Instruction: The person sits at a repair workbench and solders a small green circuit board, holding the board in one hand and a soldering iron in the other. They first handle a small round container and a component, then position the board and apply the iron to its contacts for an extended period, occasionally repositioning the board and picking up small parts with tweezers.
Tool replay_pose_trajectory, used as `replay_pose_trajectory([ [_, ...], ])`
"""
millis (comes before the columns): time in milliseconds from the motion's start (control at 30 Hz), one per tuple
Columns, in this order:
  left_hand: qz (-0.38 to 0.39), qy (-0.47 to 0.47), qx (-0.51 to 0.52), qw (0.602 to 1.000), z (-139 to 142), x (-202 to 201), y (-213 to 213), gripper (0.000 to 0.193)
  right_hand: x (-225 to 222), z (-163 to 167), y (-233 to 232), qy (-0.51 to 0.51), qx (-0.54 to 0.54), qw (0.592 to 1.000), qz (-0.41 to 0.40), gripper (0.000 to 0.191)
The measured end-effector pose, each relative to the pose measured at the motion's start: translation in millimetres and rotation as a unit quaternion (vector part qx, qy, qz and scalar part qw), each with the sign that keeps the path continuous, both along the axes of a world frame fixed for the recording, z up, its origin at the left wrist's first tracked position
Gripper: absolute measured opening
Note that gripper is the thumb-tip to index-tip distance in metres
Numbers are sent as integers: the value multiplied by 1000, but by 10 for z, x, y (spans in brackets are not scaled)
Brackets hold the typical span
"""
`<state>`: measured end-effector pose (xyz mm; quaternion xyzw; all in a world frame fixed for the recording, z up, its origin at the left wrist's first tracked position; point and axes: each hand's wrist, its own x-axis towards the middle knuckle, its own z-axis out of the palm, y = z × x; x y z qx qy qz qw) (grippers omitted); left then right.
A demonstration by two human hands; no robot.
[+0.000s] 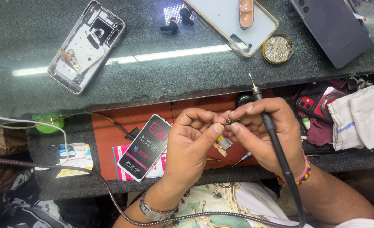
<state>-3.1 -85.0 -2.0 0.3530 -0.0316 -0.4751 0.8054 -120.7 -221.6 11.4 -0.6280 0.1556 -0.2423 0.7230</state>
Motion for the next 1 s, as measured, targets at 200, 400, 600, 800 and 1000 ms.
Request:
replay_pose_trajectory([
  [200,20,-34,0,999,-2,69,-42,17,-21,-16,-89,22,-104,994,-22,38],
  [400,7,-29,26,999,-31,141,-53,19,218,10,-631,54,-351,931,-81,38],
  [600,-16,-30,30,999,-53,94,-84,19,673,52,-954,13,-576,811,-100,28],
  [800,-11,-41,50,998,-121,141,19,18,610,53,-832,-5,-555,829,-67,28],
  [1000,12,-30,102,994,-217,193,211,19,156,-84,-381,-54,-526,848,31,34],
])
